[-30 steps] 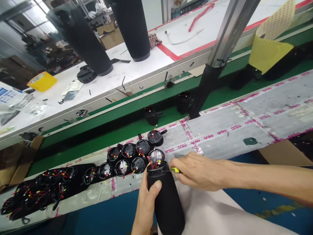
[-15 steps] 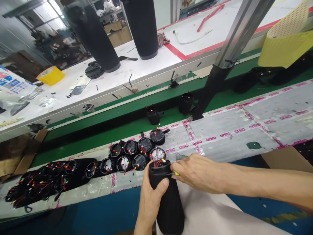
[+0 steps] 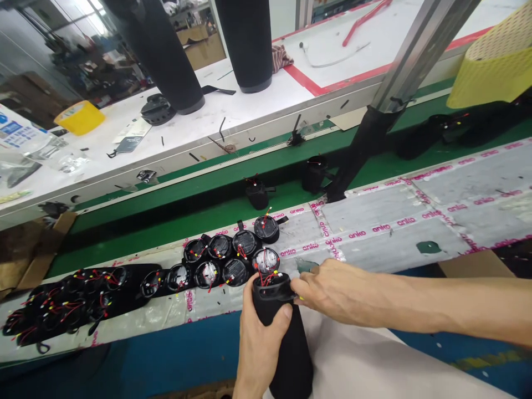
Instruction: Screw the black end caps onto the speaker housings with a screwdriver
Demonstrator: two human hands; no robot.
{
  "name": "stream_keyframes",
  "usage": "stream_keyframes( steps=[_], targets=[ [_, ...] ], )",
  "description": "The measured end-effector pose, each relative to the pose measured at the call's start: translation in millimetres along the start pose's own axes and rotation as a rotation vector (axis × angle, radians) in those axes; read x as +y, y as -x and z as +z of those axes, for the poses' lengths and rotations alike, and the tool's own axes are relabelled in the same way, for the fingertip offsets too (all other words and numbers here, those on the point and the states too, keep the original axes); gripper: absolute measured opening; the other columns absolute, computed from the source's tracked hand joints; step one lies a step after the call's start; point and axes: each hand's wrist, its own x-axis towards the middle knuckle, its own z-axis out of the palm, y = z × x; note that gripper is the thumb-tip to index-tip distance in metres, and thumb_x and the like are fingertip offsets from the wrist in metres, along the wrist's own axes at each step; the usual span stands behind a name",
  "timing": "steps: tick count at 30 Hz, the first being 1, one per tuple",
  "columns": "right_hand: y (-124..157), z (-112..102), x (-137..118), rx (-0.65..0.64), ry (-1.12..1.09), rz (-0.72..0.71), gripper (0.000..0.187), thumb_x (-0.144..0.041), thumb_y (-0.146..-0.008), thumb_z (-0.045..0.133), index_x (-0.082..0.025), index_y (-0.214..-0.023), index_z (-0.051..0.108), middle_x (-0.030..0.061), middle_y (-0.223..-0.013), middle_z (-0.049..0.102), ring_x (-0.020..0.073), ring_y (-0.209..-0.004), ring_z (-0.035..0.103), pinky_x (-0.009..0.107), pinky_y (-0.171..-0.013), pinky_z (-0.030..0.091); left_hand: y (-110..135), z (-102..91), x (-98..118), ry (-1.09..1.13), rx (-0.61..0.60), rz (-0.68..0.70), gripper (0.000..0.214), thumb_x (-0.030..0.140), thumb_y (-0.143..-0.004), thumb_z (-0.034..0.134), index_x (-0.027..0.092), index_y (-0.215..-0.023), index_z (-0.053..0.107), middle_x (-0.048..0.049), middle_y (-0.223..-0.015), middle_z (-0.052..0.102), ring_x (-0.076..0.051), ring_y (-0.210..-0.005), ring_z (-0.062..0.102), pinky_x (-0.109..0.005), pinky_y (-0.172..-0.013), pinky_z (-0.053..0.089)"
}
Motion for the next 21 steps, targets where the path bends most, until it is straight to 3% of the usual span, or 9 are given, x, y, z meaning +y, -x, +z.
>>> stream_keyframes(
  steps=[10, 15, 17, 21],
  targets=[
    [0.0, 8.8, 5.1, -0.074, -0.014, -0.034, 0.007, -0.014, -0.097, 0.05, -0.021, -0.095, 0.048, -0.0053, -0.066, 0.053, 0.0146, -0.045, 0.037, 0.036, -0.048, 0.011, -1.7, 2.8, -6.7, -0.114, 0.008, -0.009, 0.069, 0.043, -0.08, 0.071, 0.026, -0.141, 0.046, -0.0092, -0.133, 0.065, -0.031, -0.124, 0.059, -0.046, -0.106, 0.044],
    [-2.3, 6.3, 9.8, -0.106, -0.063, -0.032, 0.008, -0.015, -0.099, 0.05, -0.021, -0.092, 0.049, -0.0057, -0.062, 0.052, 0.0126, -0.042, 0.036, 0.035, -0.047, 0.012, -2.3, 1.9, -7.5, -0.144, -0.018, -0.043, 0.073, 0.044, -0.08, 0.072, 0.029, -0.145, 0.041, -0.0092, -0.141, 0.059, -0.032, -0.133, 0.052, -0.049, -0.112, 0.037],
    [-6.2, 2.1, 11.7, -0.126, -0.099, -0.031, 0.011, -0.019, -0.102, 0.047, -0.02, -0.092, 0.05, -0.005, -0.061, 0.054, 0.0124, -0.042, 0.037, 0.034, -0.047, 0.013, -5.2, -2.7, -8.1, -0.048, -0.051, -0.044, 0.076, 0.048, -0.079, 0.073, 0.027, -0.145, 0.042, -0.0102, -0.142, 0.059, -0.033, -0.134, 0.052, -0.05, -0.114, 0.036],
    [-12.5, -0.5, 15.8, -0.152, -0.229, 0.0, 0.023, -0.034, -0.107, 0.045, -0.018, -0.093, 0.052, -0.0006, -0.068, 0.063, 0.0142, -0.052, 0.051, 0.032, -0.049, 0.018, -15.3, -12.3, -10.7, 0.366, -0.224, -0.058, 0.086, 0.054, -0.069, 0.078, 0.023, -0.142, 0.046, -0.0116, -0.134, 0.066, -0.036, -0.128, 0.058, -0.049, -0.112, 0.04]
  ],
)
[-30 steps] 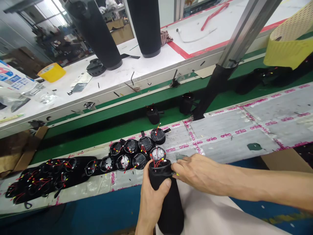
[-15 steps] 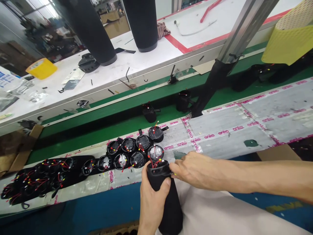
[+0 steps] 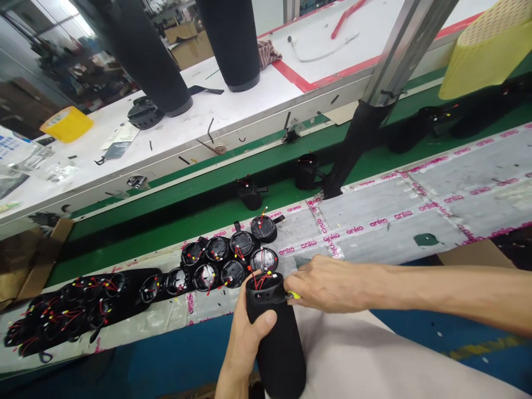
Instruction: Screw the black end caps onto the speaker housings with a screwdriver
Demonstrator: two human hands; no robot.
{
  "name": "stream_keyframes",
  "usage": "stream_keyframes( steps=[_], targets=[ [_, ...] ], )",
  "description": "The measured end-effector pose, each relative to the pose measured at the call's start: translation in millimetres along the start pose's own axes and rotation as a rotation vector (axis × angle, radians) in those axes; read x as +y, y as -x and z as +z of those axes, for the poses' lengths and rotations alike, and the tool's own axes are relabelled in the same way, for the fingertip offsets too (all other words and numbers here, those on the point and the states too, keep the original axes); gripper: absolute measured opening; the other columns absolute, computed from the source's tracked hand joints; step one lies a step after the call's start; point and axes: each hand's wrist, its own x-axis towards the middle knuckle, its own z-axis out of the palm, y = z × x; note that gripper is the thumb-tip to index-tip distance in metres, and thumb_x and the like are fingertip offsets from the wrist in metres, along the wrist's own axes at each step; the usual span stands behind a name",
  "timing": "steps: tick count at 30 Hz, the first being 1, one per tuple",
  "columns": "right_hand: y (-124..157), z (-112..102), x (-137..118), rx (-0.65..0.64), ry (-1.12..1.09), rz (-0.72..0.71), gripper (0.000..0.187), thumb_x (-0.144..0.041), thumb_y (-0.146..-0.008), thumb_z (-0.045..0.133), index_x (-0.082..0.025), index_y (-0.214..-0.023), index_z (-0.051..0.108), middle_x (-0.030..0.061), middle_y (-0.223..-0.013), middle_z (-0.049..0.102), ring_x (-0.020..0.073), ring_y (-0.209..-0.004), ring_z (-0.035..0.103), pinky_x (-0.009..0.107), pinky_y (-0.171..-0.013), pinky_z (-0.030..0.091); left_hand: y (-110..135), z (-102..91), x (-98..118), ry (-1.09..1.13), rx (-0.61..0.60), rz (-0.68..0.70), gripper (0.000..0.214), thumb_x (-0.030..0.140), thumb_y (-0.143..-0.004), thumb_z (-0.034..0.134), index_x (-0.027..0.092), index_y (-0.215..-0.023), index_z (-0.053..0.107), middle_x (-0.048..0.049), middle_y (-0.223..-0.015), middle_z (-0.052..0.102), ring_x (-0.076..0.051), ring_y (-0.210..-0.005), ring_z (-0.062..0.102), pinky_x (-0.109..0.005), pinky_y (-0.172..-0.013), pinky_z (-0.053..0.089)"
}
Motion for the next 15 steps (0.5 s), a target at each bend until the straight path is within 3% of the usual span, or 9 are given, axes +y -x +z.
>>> stream_keyframes(
  steps=[3, 7, 10, 15],
  targets=[
    [1.9, 3.8, 4.1, 0.021, -0.123, 0.027, 0.021, -0.036, -0.106, 0.048, -0.018, -0.098, 0.053, 0.0018, -0.078, 0.068, 0.0165, -0.063, 0.061, 0.029, -0.053, 0.028, -4.7, -2.0, -2.8, 0.142, -0.044, -0.018, 0.086, 0.049, -0.065, 0.082, 0.023, -0.14, 0.05, -0.0119, -0.13, 0.069, -0.036, -0.126, 0.06, -0.048, -0.111, 0.042],
    [6.9, -0.7, 4.4, 0.088, -0.248, 0.173, 0.018, -0.034, -0.107, 0.044, -0.019, -0.111, 0.053, 0.0016, -0.083, 0.07, 0.0179, -0.066, 0.064, 0.029, -0.061, 0.037, -4.7, 0.6, -9.2, 0.238, 0.002, -0.063, 0.084, 0.051, -0.068, 0.079, 0.023, -0.141, 0.051, -0.0125, -0.131, 0.068, -0.037, -0.124, 0.061, -0.048, -0.107, 0.045],
    [4.6, -10.8, -1.9, 0.047, -0.202, 0.258, 0.016, -0.034, -0.106, 0.045, -0.02, -0.107, 0.053, 0.0002, -0.074, 0.067, 0.0191, -0.06, 0.063, 0.029, -0.054, 0.032, -2.2, 0.7, -9.6, 0.172, 0.101, -0.043, 0.087, 0.051, -0.067, 0.081, 0.025, -0.144, 0.05, -0.0113, -0.136, 0.066, -0.036, -0.13, 0.057, -0.048, -0.112, 0.041],
    [-4.3, -16.8, -14.1, -0.014, -0.062, 0.143, 0.02, -0.035, -0.105, 0.048, -0.019, -0.094, 0.052, -0.0001, -0.069, 0.064, 0.0187, -0.056, 0.062, 0.03, -0.05, 0.026, 2.5, 3.0, 0.3, -0.039, 0.148, 0.034, 0.086, 0.054, -0.068, 0.081, 0.024, -0.142, 0.051, -0.0105, -0.135, 0.066, -0.035, -0.132, 0.056, -0.048, -0.115, 0.037]
  ],
)
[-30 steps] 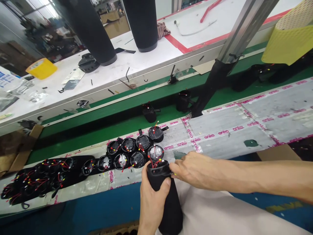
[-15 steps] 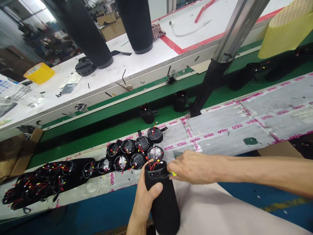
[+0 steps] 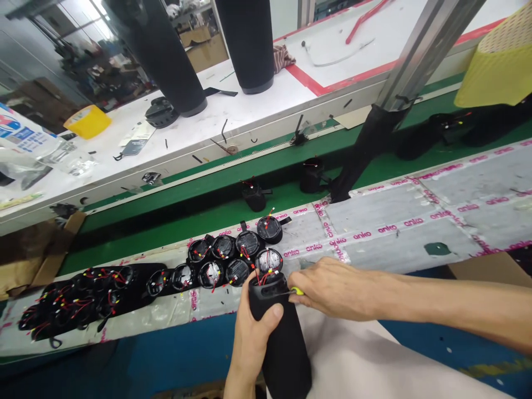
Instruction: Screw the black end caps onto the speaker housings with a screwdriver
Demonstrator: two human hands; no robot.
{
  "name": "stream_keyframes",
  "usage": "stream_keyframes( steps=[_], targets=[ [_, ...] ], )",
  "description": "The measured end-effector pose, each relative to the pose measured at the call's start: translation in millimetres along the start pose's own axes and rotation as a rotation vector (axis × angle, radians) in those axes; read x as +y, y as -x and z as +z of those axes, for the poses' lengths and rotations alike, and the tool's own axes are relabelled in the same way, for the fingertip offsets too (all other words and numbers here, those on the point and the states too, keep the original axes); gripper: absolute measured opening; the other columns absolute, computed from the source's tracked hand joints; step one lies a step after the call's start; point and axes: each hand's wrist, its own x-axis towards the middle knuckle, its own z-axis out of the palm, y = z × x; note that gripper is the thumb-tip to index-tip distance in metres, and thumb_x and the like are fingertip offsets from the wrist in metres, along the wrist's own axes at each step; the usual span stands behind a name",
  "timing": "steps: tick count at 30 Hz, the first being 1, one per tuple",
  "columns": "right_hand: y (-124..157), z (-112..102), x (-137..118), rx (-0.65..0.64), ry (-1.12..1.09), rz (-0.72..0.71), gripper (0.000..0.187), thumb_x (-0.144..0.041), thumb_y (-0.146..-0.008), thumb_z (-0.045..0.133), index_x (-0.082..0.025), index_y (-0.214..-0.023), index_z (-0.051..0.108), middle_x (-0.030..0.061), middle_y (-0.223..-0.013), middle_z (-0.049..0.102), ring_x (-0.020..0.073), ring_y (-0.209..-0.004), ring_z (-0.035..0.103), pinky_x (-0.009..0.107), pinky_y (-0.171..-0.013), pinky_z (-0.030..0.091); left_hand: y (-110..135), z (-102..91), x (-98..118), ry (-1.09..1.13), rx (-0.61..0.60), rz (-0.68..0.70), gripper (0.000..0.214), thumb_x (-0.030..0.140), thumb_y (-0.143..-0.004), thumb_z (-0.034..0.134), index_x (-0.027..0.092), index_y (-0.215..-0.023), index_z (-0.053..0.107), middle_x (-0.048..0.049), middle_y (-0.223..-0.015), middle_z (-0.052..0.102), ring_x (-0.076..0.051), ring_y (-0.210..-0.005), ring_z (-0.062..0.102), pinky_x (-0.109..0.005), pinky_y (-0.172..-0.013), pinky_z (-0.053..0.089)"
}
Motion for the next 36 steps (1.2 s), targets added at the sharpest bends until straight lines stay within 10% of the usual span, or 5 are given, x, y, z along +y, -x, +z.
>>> stream_keyframes(
  steps=[18, 36],
  targets=[
    [4.0, 12.2, -6.6, 0.068, 0.339, -0.152, 0.017, -0.025, -0.104, 0.044, -0.02, -0.091, 0.053, 0.0001, -0.07, 0.059, 0.0168, -0.048, 0.05, 0.035, -0.046, 0.012, 9.4, -0.9, 8.9, -0.261, -0.011, 0.002, 0.081, 0.05, -0.076, 0.077, 0.026, -0.145, 0.042, -0.0095, -0.139, 0.062, -0.032, -0.131, 0.055, -0.046, -0.112, 0.039],
    [-2.0, 8.7, -6.8, -0.019, 0.193, -0.198, 0.011, -0.019, -0.102, 0.046, -0.018, -0.095, 0.053, -0.0038, -0.063, 0.055, 0.0135, -0.041, 0.038, 0.034, -0.044, 0.013, 15.4, -5.3, -1.2, -0.256, -0.024, 0.007, 0.07, 0.051, -0.081, 0.071, 0.025, -0.142, 0.047, -0.0104, -0.142, 0.06, -0.033, -0.136, 0.051, -0.048, -0.115, 0.035]
  ],
)
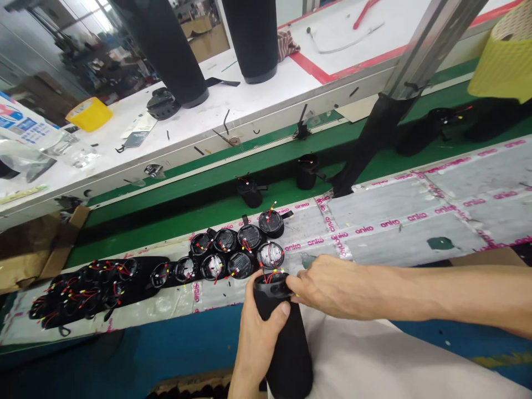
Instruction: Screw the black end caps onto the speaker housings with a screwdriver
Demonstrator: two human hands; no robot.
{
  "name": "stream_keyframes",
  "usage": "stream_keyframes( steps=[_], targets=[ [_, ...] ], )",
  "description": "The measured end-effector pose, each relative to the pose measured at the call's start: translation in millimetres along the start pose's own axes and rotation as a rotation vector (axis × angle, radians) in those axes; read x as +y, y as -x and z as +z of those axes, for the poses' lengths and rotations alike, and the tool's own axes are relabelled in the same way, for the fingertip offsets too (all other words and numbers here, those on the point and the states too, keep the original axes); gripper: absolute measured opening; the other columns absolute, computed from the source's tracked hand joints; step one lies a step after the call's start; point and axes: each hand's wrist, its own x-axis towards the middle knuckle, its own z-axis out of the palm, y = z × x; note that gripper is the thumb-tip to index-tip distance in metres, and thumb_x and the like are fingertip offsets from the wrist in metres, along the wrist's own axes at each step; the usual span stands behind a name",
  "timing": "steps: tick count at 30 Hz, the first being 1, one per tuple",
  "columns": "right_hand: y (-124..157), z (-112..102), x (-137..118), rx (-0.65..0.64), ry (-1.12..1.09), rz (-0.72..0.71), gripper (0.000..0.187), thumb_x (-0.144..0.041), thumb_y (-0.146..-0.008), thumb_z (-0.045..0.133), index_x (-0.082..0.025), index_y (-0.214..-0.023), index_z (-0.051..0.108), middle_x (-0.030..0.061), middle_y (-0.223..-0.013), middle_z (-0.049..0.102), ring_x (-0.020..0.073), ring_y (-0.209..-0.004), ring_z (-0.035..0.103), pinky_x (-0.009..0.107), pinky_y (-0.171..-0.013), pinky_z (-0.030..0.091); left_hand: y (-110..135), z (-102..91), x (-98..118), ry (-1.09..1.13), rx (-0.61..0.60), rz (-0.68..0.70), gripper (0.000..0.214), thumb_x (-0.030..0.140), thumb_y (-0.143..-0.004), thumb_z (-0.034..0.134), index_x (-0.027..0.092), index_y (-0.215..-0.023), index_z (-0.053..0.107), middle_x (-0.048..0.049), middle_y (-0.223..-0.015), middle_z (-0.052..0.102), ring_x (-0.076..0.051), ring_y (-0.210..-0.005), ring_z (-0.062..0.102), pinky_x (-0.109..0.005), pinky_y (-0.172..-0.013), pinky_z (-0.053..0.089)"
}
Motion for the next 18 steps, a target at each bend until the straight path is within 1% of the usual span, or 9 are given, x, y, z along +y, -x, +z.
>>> stream_keyframes(
  steps=[2, 4, 6, 9, 11, 12, 15, 18],
  targets=[
    [-2.3, -1.8, 1.4, -0.033, -0.039, 0.011, 0.014, -0.023, -0.104, 0.047, -0.017, -0.094, 0.054, -0.0037, -0.062, 0.056, 0.0131, -0.041, 0.04, 0.033, -0.044, 0.014, -1.0, -3.8, -1.9, 0.073, -0.013, -0.004, 0.071, 0.054, -0.081, 0.068, 0.026, -0.143, 0.048, -0.0098, -0.143, 0.06, -0.034, -0.136, 0.05, -0.049, -0.116, 0.034],
    [-3.2, -0.5, 4.1, -0.039, -0.097, 0.025, 0.018, -0.03, -0.105, 0.047, -0.017, -0.093, 0.054, -0.0032, -0.063, 0.058, 0.0133, -0.043, 0.043, 0.032, -0.045, 0.015, -3.7, -6.0, -4.5, 0.162, -0.025, -0.017, 0.076, 0.054, -0.076, 0.072, 0.026, -0.143, 0.05, -0.01, -0.14, 0.063, -0.035, -0.134, 0.052, -0.049, -0.116, 0.035],
    [-2.1, 1.9, 7.0, -0.007, -0.19, 0.053, 0.02, -0.034, -0.106, 0.047, -0.018, -0.097, 0.053, -0.0023, -0.068, 0.062, 0.0142, -0.048, 0.05, 0.03, -0.047, 0.02, -7.5, -6.2, -7.8, 0.289, -0.057, -0.048, 0.081, 0.053, -0.07, 0.076, 0.023, -0.141, 0.051, -0.0111, -0.135, 0.066, -0.036, -0.131, 0.056, -0.048, -0.114, 0.038],
    [1.3, 3.2, 8.3, 0.068, -0.3, 0.192, 0.017, -0.034, -0.107, 0.042, -0.019, -0.105, 0.051, -0.0021, -0.073, 0.064, 0.0162, -0.056, 0.057, 0.029, -0.051, 0.026, -11.6, -5.1, -11.2, 0.441, -0.084, -0.094, 0.077, 0.051, -0.07, 0.075, 0.02, -0.138, 0.054, -0.012, -0.134, 0.067, -0.036, -0.131, 0.056, -0.047, -0.112, 0.042],
    [2.9, 3.1, 5.7, 0.072, -0.29, 0.257, 0.017, -0.033, -0.107, 0.041, -0.02, -0.105, 0.051, -0.0025, -0.07, 0.064, 0.0171, -0.055, 0.057, 0.029, -0.051, 0.025, -12.1, -5.5, -10.1, 0.422, -0.075, -0.079, 0.074, 0.05, -0.071, 0.076, 0.02, -0.136, 0.057, -0.012, -0.134, 0.068, -0.036, -0.132, 0.056, -0.047, -0.113, 0.041],
    [3.2, 3.3, 3.5, 0.065, -0.265, 0.252, 0.018, -0.034, -0.107, 0.042, -0.02, -0.103, 0.052, -0.0023, -0.069, 0.063, 0.0173, -0.053, 0.057, 0.029, -0.051, 0.023, -11.7, -6.2, -8.5, 0.392, -0.072, -0.06, 0.073, 0.05, -0.07, 0.077, 0.02, -0.134, 0.058, -0.012, -0.133, 0.068, -0.036, -0.131, 0.057, -0.047, -0.114, 0.04],
    [1.6, 5.0, -4.1, 0.064, -0.184, 0.177, 0.022, -0.037, -0.106, 0.044, -0.019, -0.097, 0.052, -0.0009, -0.068, 0.063, 0.0174, -0.052, 0.057, 0.03, -0.049, 0.019, -9.5, -8.2, -1.2, 0.303, -0.074, -0.008, 0.07, 0.051, -0.071, 0.078, 0.019, -0.131, 0.06, -0.0118, -0.129, 0.07, -0.036, -0.127, 0.059, -0.048, -0.113, 0.04],
    [-1.8, 7.1, -7.7, 0.087, -0.128, 0.148, 0.025, -0.037, -0.107, 0.042, -0.018, -0.095, 0.052, -0.0008, -0.067, 0.062, 0.0163, -0.05, 0.056, 0.03, -0.048, 0.017, -6.8, -8.3, 4.7, 0.213, -0.031, 0.032, 0.07, 0.054, -0.07, 0.079, 0.02, -0.129, 0.06, -0.011, -0.127, 0.07, -0.035, -0.125, 0.06, -0.046, -0.11, 0.042]
  ],
)
